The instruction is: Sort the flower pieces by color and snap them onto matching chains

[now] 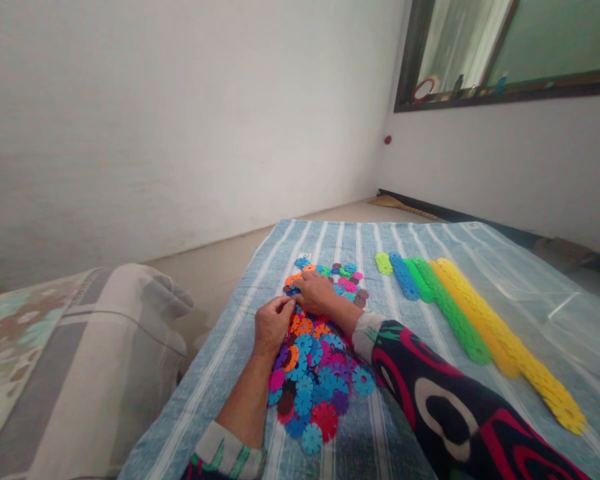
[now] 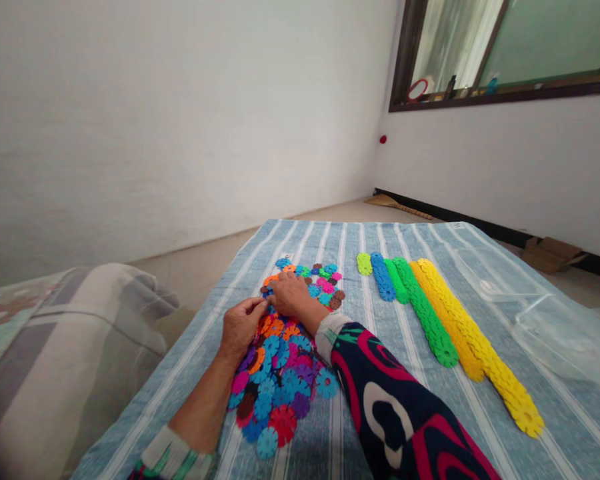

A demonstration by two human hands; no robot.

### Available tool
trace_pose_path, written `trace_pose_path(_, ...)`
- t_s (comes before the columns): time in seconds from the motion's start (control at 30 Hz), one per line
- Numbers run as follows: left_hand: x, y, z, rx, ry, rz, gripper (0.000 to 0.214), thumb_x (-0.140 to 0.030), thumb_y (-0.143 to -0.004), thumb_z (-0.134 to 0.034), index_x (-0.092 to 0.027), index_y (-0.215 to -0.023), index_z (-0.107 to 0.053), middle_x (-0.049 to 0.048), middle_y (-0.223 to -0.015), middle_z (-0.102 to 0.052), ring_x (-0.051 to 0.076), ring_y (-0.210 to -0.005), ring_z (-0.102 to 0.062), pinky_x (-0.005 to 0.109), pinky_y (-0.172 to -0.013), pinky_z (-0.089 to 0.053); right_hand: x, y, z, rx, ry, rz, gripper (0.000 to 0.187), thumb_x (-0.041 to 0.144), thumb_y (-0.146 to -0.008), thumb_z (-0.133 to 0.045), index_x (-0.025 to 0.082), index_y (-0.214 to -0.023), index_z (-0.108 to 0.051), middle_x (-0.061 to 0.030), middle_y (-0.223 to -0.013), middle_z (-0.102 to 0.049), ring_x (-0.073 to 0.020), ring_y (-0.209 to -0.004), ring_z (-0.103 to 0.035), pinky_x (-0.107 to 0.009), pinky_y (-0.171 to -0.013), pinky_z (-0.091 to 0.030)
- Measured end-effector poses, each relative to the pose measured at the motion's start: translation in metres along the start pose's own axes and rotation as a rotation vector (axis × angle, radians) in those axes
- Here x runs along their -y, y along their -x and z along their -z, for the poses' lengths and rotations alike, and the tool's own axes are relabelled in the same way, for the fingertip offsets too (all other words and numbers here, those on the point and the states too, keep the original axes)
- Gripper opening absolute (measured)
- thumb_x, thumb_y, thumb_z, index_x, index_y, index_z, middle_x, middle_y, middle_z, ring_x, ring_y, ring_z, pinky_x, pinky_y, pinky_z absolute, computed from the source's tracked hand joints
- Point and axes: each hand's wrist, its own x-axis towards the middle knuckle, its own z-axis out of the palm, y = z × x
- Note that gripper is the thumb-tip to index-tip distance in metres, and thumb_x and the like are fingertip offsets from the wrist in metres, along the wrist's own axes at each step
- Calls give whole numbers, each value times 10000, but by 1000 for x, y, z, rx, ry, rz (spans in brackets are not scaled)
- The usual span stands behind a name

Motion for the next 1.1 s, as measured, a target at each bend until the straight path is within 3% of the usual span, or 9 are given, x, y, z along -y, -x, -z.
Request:
trace_pose_path(0.13, 2, 1, -1, -4, -10, -2, 298, -418, -741, -533, -176, -762, -706, -3, -711, -705, 164, -695, -630, 242, -676, -476, -4, 2, -2, 33, 32, -1, 379, 455, -917, -453, 218, -1174, -596, -120, -1199, -581, -282, -1130, -521, -404, -880, -444)
trace_pose_path(0.33, 0, 2, 0, -7, -11, 15, 297, -409, -744, -529, -176, -778, -710, -4, -711, -703, 159, -685, -626, 237, -652, -472, -5, -5, 7, 55, 68, -38, 413, 420, -949, -376, 134, -1050, -656, -179, -1076, -636, -286, -1003, -599, -396, -823, -464)
trace_pose_path(0.5, -1, 3, 2, -2, -11, 24, 288, -398, -741, -529, -166, -760, -700, -4, -696, -692, 158, -673, -619, 245, -667, -469, -11, -37, 10, 20, 38, -43, 354, 426, -931, -431, 213, -1151, -609, -130, -1215, -556, -274, -1163, -485, -420, -915, -432)
trace_pose_path(0.7, 1, 2, 1, 2, 24, 29, 293, -408, -736, -540, -168, -758, -705, -7, -698, -699, 167, -691, -624, 251, -677, -474, -12, -64, -6, 33, -7, -89, 514, 618, -861, -440, 267, -1206, -588, -140, -1262, -503, -329, -1166, -469, -521, -887, -428)
trace_pose_path(1.1, 4, 0, 1, -31, 28, 42, 284, -411, -724, -554, -171, -744, -705, -7, -669, -698, 172, -652, -631, 249, -634, -477, -5, -44, -7, 37, 36, -63, 349, 403, -909, -433, 204, -1105, -641, -135, -1191, -560, -298, -1062, -571, -455, -827, -490)
